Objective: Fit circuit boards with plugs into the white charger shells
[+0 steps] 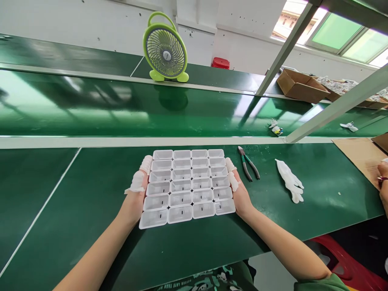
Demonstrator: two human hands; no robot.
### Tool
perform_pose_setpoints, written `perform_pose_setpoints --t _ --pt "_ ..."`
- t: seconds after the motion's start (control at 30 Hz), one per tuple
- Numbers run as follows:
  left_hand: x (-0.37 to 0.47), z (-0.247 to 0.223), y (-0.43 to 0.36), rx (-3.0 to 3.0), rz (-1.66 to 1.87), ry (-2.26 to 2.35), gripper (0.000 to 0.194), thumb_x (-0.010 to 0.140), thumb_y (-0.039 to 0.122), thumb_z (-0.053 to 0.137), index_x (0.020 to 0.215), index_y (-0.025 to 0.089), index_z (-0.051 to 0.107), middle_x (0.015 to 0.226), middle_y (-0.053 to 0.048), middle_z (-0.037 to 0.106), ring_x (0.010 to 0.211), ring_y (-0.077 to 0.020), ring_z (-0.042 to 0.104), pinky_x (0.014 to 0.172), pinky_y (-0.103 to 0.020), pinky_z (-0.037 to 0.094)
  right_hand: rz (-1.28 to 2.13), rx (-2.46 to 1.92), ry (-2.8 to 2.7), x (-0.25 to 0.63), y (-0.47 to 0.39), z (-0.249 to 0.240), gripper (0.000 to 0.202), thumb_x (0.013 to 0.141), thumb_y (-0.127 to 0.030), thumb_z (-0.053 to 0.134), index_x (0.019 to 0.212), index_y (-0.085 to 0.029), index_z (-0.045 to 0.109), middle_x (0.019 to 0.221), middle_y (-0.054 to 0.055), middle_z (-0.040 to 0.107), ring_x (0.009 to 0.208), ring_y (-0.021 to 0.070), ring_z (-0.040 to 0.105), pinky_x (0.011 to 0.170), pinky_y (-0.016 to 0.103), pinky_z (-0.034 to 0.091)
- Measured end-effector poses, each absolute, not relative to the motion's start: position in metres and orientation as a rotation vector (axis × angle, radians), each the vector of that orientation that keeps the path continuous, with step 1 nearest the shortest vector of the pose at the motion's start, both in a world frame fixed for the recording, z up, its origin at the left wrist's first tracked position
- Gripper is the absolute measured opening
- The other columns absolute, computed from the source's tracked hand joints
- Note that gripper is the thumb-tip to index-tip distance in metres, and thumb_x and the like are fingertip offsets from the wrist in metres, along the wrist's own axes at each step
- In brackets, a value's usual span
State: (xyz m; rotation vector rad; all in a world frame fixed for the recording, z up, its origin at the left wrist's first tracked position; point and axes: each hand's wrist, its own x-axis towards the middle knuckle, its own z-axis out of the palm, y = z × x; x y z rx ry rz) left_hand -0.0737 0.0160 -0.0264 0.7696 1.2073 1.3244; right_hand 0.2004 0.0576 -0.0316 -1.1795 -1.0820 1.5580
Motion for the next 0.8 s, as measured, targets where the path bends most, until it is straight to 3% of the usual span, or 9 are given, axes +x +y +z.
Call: perform_pose_setpoints --t 0.17,0.4,0.63,0.8 --pt "-0.0718 -0.0236 0.0163 0.792 1.324 1.251 0.076 0.097 0.073 0.036 0.161 0.033 0.035 0.153 -0.004 0.057 0.147 -0.0321 0.047 0.121 -0.051 0.045 1.609 -1.098 -0.987 0.2033 0.0604 -0.0380 0.073 0.096 -0.067 0.057 0.160 -0.045 0.030 0.167 -0.011 0.036 0.158 0.0237 0.029 0.132 0.047 0.025" --pt "-0.0665 -0.0164 0.0150 0.691 1.347 1.214 0.075 0.095 0.069 0.047 0.161 0.034 0.035 0.151 -0.004 0.059 0.145 -0.0327 0.050 0.120 -0.050 0.045 1.585 -1.219 -1.030 0.1996 0.0588 -0.0300 0.076 0.091 -0.073 0.060 0.158 -0.044 0.037 0.168 -0.012 0.032 0.160 0.0249 0.022 0.132 0.047 0.023" --pt "-0.0698 -0.0203 0.0174 0.634 1.364 1.101 0.070 0.095 0.064 0.054 0.156 0.031 0.044 0.148 -0.006 0.062 0.143 -0.0351 0.052 0.119 -0.050 0.046 1.611 -1.134 -1.009 0.2033 0.0599 -0.0375 0.068 0.098 -0.065 0.054 0.159 -0.047 0.032 0.167 -0.014 0.034 0.160 0.0216 0.024 0.132 0.046 0.024" --pt "-0.0690 -0.0165 0.0186 0.633 1.385 1.012 0.069 0.095 0.061 0.057 0.155 0.029 0.045 0.146 -0.005 0.063 0.143 -0.0348 0.051 0.122 -0.051 0.042 1.601 -1.148 -1.030 0.2026 0.0589 -0.0349 0.074 0.094 -0.069 0.059 0.159 -0.044 0.034 0.170 -0.012 0.028 0.161 0.0222 0.017 0.134 0.046 0.017"
